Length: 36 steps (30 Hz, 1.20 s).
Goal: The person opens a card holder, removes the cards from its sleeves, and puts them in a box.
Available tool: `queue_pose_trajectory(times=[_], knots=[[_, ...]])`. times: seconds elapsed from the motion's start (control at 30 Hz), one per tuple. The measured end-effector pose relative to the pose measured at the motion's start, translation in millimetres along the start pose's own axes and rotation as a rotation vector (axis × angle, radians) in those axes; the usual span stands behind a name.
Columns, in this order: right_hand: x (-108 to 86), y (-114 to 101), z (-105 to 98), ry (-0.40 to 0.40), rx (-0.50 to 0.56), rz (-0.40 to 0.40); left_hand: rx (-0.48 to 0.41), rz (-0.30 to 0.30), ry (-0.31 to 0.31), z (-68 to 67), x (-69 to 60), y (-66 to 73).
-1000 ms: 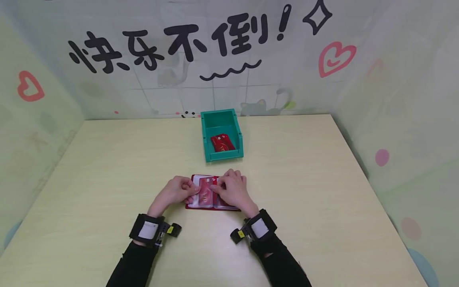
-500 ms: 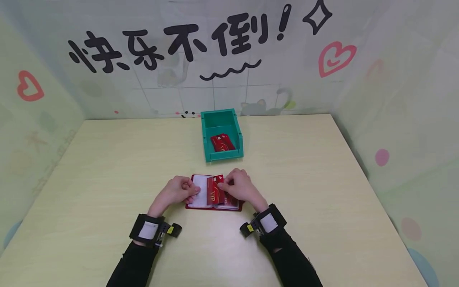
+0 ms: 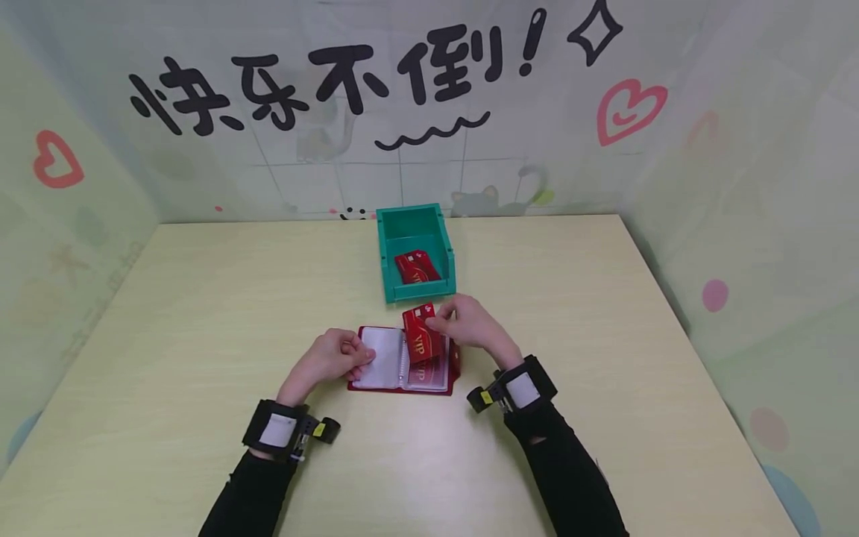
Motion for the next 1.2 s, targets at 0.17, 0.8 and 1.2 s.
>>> queue_pose_trajectory(times=[0.17,0.8,1.2], knots=[[11.8,-14.5,-17.5,0.094,-0.052,-0.033,-0.009,0.008,0.004,-0.8,-0.1,0.0],[87.5,-43.1,-33.5,0.354,-0.475,0.068,-0.015,-0.006,-0.001,1.9,-4.5,1.3],[110.0,-41.8,-15.4,0.314,-0.752,0.116,-0.022,-0.001,0.005,2.7,-2.4,0.3]])
Point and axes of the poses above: each hand's wrist, its own x-axis towards the middle knuckle, its own z-axis out of the palm, y = z × x, the point moved 2 cm from there along x, towards the middle knuckle, and after that the axes turned 1 degree about -z, right-handed, at the moved point
